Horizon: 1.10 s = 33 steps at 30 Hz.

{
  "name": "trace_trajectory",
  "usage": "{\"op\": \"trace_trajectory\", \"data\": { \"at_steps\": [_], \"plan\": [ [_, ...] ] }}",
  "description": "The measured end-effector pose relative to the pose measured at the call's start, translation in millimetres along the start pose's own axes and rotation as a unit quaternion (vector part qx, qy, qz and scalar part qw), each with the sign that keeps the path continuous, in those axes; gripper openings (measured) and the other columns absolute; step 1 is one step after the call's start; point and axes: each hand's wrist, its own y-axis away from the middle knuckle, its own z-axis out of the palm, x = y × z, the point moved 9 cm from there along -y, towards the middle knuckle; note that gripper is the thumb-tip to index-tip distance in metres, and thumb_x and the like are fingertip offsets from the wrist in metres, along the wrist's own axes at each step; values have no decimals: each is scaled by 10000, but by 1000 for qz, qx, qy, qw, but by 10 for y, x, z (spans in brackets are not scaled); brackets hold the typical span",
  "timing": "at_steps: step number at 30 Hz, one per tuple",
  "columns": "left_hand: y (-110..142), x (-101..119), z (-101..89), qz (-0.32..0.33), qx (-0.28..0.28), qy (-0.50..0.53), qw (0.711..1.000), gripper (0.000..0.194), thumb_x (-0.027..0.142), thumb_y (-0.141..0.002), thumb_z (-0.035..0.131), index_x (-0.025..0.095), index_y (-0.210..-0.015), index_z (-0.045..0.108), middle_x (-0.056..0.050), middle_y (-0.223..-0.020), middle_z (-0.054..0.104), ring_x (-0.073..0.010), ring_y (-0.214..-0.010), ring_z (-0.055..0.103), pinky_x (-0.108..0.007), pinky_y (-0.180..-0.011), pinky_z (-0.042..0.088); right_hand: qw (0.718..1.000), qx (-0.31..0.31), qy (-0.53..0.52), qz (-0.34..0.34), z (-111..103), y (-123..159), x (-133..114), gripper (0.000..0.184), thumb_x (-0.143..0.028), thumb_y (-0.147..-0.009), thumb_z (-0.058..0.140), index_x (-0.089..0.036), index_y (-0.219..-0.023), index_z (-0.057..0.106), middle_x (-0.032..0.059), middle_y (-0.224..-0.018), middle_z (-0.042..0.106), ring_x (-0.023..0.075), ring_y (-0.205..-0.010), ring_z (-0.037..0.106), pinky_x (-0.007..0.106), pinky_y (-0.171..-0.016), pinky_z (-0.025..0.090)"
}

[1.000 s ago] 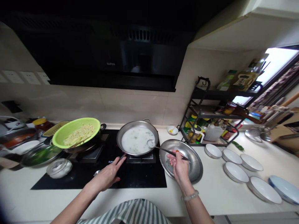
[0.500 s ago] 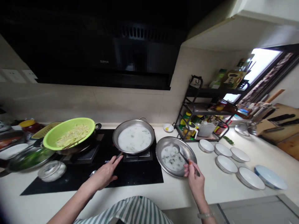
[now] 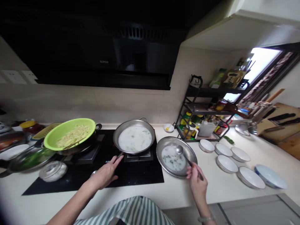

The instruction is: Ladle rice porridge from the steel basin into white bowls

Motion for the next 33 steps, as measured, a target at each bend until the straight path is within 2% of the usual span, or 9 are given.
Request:
{"op": "trace_trajectory", "data": {
  "at_steps": [1, 3, 5, 8, 13, 16, 19, 24, 33],
  "plan": [
    [2, 6, -5, 2, 2, 2, 1000, 882, 113, -786, 609, 109, -1555, 177, -268, -1580, 253, -297, -1429, 347, -356, -1123, 342, 997, 22, -46, 54, 15, -10, 73, 504, -583, -757, 663, -127, -970, 660, 86, -662, 706, 184, -480, 594, 304, -432, 479],
    [-3, 5, 0, 6, 4, 5, 1000, 882, 118, -781, 609, 106, -1554, 184, -270, -1582, 244, -298, -1438, 327, -364, -1123, 342, 984, 37, -134, 114, 129, -29, 81, 518, -584, -684, 719, -136, -932, 641, 79, -637, 701, 188, -484, 597, 287, -408, 456],
    [-18, -17, 18, 7, 7, 11, 1000, 892, 122, -772, 613, 122, -1555, 187, -263, -1582, 248, -302, -1439, 323, -380, -1118, 350, 973, 21, -191, 130, 322, -44, -52, 505, -554, -648, 757, -143, -919, 642, 78, -644, 706, 175, -481, 590, 269, -401, 441],
    [-42, -55, 49, 11, 17, 19, 1000, 905, 120, -758, 620, 131, -1555, 190, -267, -1575, 258, -310, -1432, 333, -401, -1110, 361, 964, -43, -224, 139, 719, -3, -320, 529, -557, -636, 778, -137, -929, 649, 76, -640, 699, 159, -468, 577, 249, -388, 424],
    [-44, -69, 89, 19, 20, 23, 999, 901, 123, -762, 621, 110, -1553, 190, -287, -1571, 244, -314, -1425, 349, -399, -1119, 349, 968, -170, -160, 89, 1412, 149, -617, 563, -641, -721, 695, -140, -976, 659, 70, -658, 693, 173, -475, 579, 279, -407, 457],
    [-41, -77, 95, 11, 21, 33, 999, 920, 123, -749, 637, 130, -1556, 194, -272, -1574, 257, -326, -1419, 358, -410, -1120, 347, 968, -224, -109, 39, 1722, 209, -632, 527, -630, -784, 632, -148, -993, 662, 62, -662, 686, 154, -451, 551, 280, -411, 460],
    [-40, -72, 83, 7, 23, 40, 999, 930, 122, -745, 651, 126, -1556, 196, -280, -1575, 246, -335, -1403, 387, -408, -1121, 346, 963, -262, -71, 2, 1935, 248, -576, 496, -601, -811, 595, -155, -1015, 665, 37, -660, 670, 140, -449, 539, 264, -401, 457],
    [-23, -40, 47, 6, 19, 44, 999, 922, 110, -749, 649, 128, -1555, 202, -279, -1574, 251, -329, -1415, 370, -403, -1115, 352, 961, -268, -62, 25, 2073, 256, -399, 509, -611, -796, 589, -143, -989, 646, 32, -630, 664, 136, -430, 538, 249, -377, 441],
    [-22, -53, 59, 2, 16, 47, 999, 923, 93, -747, 652, 129, -1554, 205, -280, -1575, 240, -339, -1415, 361, -404, -1122, 343, 956, -191, -175, 141, 1938, 163, -241, 385, -538, -751, 671, -182, -890, 628, 67, -626, 699, 172, -470, 598, 251, -387, 437]
  ]
}}
